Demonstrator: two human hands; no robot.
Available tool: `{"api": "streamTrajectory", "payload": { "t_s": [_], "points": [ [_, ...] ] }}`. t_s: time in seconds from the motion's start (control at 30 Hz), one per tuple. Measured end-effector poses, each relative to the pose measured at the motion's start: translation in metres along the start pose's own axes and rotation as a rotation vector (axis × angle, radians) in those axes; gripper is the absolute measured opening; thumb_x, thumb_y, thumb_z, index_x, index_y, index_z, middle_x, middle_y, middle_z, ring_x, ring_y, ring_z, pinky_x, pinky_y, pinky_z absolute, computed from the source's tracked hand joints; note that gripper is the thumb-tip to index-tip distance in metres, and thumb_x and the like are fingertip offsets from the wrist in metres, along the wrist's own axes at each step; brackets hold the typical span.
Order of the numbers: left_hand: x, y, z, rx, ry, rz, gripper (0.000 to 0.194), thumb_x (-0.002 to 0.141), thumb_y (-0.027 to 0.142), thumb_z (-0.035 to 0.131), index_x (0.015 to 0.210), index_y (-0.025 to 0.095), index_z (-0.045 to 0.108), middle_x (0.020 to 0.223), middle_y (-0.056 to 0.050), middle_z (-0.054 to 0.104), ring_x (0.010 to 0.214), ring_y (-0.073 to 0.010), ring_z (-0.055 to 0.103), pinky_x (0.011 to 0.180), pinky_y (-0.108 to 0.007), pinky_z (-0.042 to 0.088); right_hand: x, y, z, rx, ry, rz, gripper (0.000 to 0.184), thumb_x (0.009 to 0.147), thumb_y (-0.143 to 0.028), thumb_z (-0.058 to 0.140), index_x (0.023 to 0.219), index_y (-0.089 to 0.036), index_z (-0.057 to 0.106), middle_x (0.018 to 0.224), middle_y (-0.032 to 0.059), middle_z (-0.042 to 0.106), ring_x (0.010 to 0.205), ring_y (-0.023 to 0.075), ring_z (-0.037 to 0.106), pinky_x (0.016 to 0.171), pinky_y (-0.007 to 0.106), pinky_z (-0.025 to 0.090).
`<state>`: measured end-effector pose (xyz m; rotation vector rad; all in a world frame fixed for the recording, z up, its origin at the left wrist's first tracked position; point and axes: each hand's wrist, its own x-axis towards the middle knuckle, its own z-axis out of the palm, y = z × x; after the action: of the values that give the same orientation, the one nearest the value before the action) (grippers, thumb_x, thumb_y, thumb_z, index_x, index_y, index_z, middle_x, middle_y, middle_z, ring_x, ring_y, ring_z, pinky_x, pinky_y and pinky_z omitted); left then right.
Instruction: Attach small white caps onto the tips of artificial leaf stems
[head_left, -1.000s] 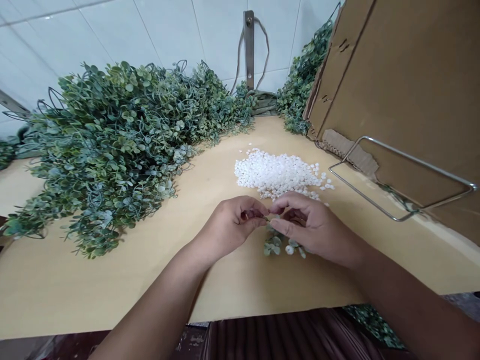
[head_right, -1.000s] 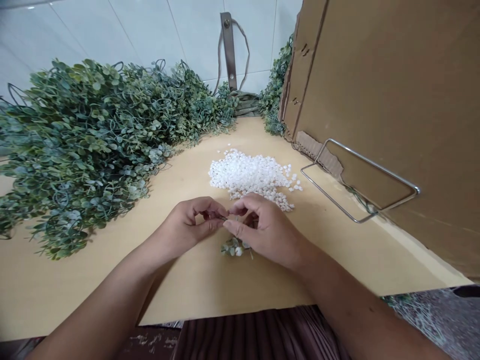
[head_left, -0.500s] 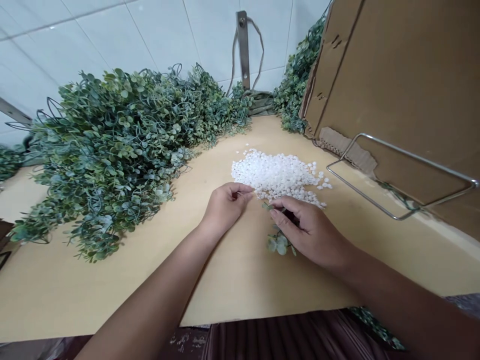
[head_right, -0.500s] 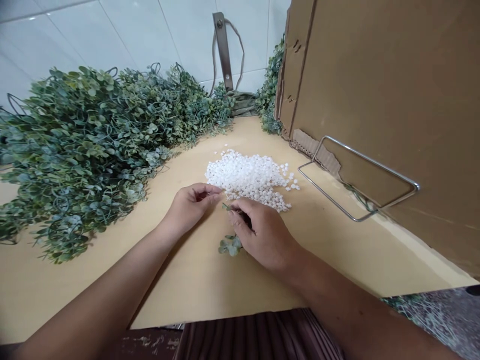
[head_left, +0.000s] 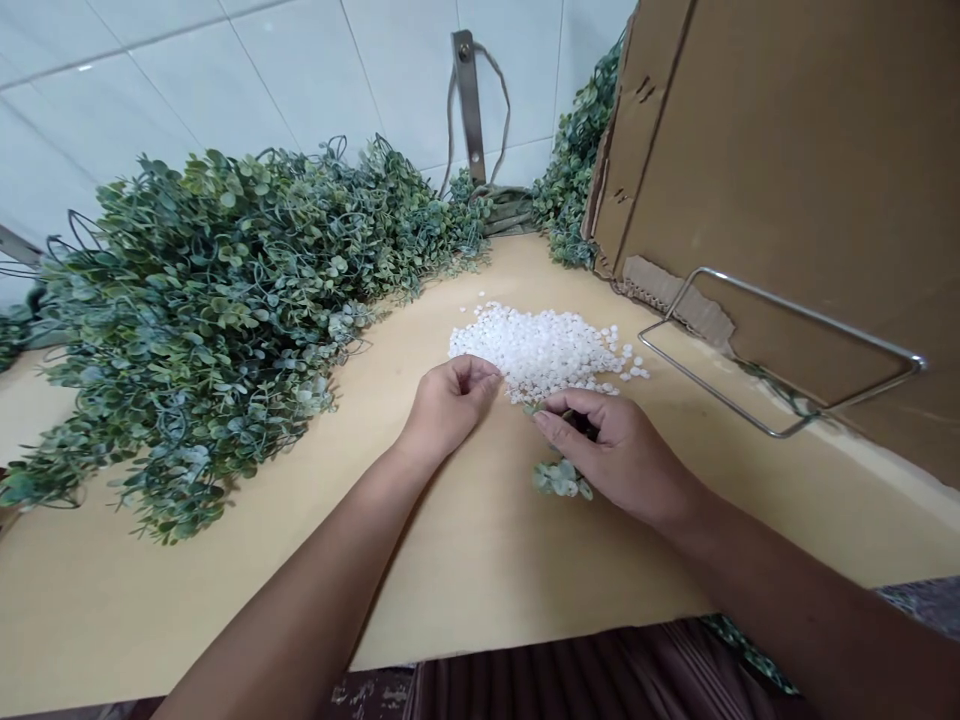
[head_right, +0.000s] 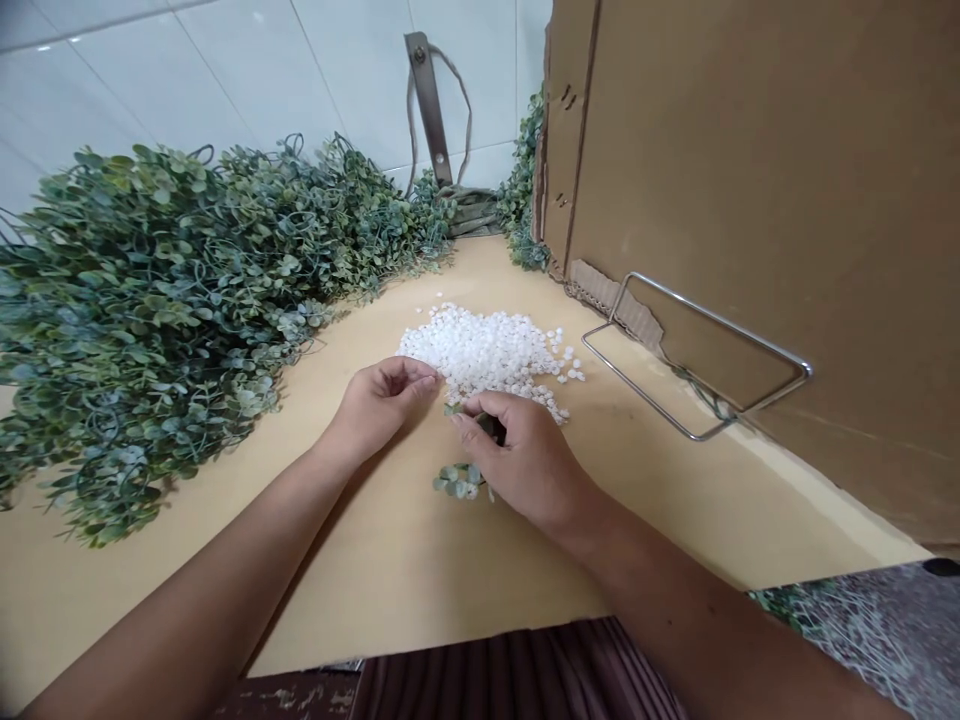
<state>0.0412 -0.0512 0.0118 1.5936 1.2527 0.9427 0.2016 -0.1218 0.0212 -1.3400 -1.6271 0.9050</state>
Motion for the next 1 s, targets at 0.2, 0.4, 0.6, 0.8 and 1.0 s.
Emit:
{"api": "streamTrajectory", "payload": {
  "t_s": [0.2, 0.4, 0.6, 0.8, 1.0],
  "points": [
    [-0.022, 0.016, -0.007, -0.356, -0.120, -0.157, 0.014, 0.056, 0.018, 0.076, 0.066, 0.014, 0.067, 0.068, -0.002, 0.068, 0.062, -0.0103, 0.060, 0.066, -0.024, 0.048, 0.001, 0.000, 0.003, -0.103, 0.052, -0.145, 0.023, 0.080, -0.022, 0.046, 0.057, -0.019, 0.042, 0.053, -0.0041, 0.037, 0.052, 0.0103, 0.038, 0.049, 0.023, 0.032],
    [-0.033, 0.019, -0.007, -0.470, -0.200, -0.203, 0.015, 0.054, 0.018, 0.080, 0.065, 0.015, 0.070, 0.065, -0.001, 0.069, 0.061, -0.0103, 0.061, 0.072, -0.027, 0.050, 0.002, 0.002, 0.008, -0.154, 0.042, -0.216, 0.021, 0.077, -0.017, 0.045, 0.057, -0.020, 0.041, 0.054, -0.0035, 0.042, 0.053, 0.0110, 0.041, 0.052, 0.024, 0.035],
    [-0.032, 0.015, -0.006, -0.458, -0.213, -0.267, 0.012, 0.056, 0.019, 0.079, 0.066, 0.016, 0.074, 0.065, -0.003, 0.071, 0.060, -0.0119, 0.062, 0.070, -0.027, 0.051, 0.001, 0.001, 0.008, -0.129, 0.060, -0.222, 0.020, 0.076, -0.018, 0.046, 0.056, -0.020, 0.044, 0.053, -0.0038, 0.041, 0.051, 0.0105, 0.039, 0.051, 0.024, 0.035],
    [-0.032, 0.016, -0.003, -0.511, -0.205, -0.308, 0.011, 0.055, 0.015, 0.078, 0.065, 0.018, 0.074, 0.064, -0.001, 0.072, 0.059, -0.0094, 0.062, 0.069, -0.024, 0.050, 0.000, -0.001, 0.009, -0.071, 0.067, -0.161, 0.019, 0.075, -0.018, 0.047, 0.056, -0.019, 0.045, 0.053, -0.0039, 0.041, 0.052, 0.0100, 0.040, 0.049, 0.023, 0.034],
    [-0.032, 0.014, -0.003, -0.513, -0.213, -0.318, 0.015, 0.053, 0.017, 0.080, 0.067, 0.017, 0.075, 0.067, -0.002, 0.073, 0.060, -0.0102, 0.062, 0.068, -0.024, 0.050, -0.001, -0.002, 0.010, 0.005, 0.064, -0.112, 0.017, 0.073, -0.017, 0.047, 0.056, -0.019, 0.045, 0.053, -0.0044, 0.041, 0.051, 0.0088, 0.038, 0.048, 0.022, 0.032]
  ]
}}
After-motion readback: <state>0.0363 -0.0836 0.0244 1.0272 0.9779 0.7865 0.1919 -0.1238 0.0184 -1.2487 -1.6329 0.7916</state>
